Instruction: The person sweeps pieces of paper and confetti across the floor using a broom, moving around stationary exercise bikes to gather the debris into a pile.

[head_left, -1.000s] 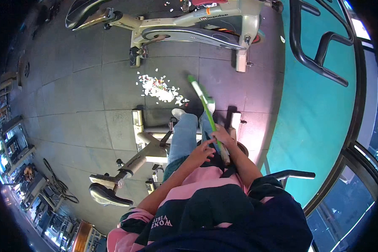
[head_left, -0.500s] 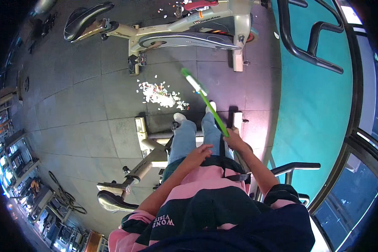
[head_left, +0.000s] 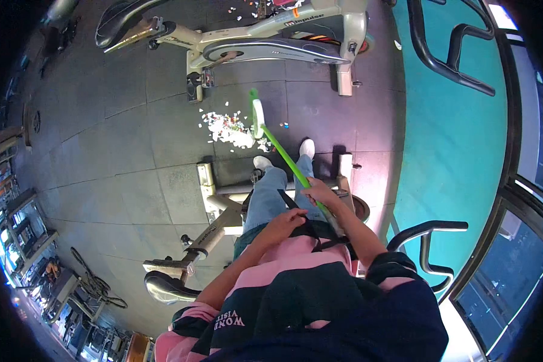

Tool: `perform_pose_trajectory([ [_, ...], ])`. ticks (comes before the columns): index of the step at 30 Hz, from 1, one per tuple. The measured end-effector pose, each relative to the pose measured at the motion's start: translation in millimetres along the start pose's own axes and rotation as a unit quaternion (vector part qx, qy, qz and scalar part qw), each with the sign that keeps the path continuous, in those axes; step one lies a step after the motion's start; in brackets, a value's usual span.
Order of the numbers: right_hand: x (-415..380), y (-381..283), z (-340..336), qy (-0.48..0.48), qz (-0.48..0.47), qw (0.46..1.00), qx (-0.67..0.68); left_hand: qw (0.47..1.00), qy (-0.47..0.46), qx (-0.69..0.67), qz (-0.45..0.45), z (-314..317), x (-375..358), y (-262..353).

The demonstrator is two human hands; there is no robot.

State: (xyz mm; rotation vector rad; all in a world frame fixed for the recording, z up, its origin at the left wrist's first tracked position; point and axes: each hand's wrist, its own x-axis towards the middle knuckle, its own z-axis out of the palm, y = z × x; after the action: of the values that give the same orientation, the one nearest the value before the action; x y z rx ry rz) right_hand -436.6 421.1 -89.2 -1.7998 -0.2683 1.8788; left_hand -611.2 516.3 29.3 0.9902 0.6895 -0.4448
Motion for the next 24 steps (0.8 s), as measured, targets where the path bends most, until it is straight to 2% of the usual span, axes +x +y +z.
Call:
perform_pose_trajectory([
  [4,-46,-4,-11,0.049,-0.01,0.994,-0.101,0.999,0.027,-0.01,0.046,5,3,-3],
  [6,-54,9,-18,0.16,-0.117,0.94,-0.279,0.999,0.033,0.0,0.035,8,6,-3],
  [7,-52,11,-19,0.159,-0.116,0.939,-0.281,0.999,0.034,-0.002,0.035,10,4,-2],
  [9,-41,15,-21,0.105,0.031,0.98,-0.167,0.999,0.022,-0.037,0.03,13,0,2],
  [10,-30,21,-20,0.104,0.031,0.98,-0.167,0.999,0.023,-0.037,0.03,15,3,-3],
  [12,-1,38,-10,0.005,0.071,0.997,-0.041,0.997,0.021,-0.036,0.063,17,9,-18],
  [13,14,47,0,0.003,0.071,0.997,-0.041,0.997,0.023,-0.036,0.062,15,8,-18],
  [15,37,58,24,0.008,0.05,0.997,0.05,0.999,0.038,-0.006,0.021,12,7,-18],
  [18,31,36,41,-0.009,0.003,0.999,0.048,0.998,0.039,0.029,0.033,9,3,-12],
  [20,12,7,38,-0.022,0.022,0.996,0.078,0.999,0.035,-0.001,0.042,12,6,-23],
  [22,2,-4,27,-0.065,0.032,0.997,0.02,0.998,0.032,-0.032,0.053,11,6,-25],
  [23,-8,-9,21,-0.065,0.033,0.997,0.018,0.998,0.031,-0.017,0.053,9,3,-18],
  [24,-20,-13,16,-0.034,0.047,0.997,-0.046,0.998,0.03,-0.002,0.054,7,1,-14],
])
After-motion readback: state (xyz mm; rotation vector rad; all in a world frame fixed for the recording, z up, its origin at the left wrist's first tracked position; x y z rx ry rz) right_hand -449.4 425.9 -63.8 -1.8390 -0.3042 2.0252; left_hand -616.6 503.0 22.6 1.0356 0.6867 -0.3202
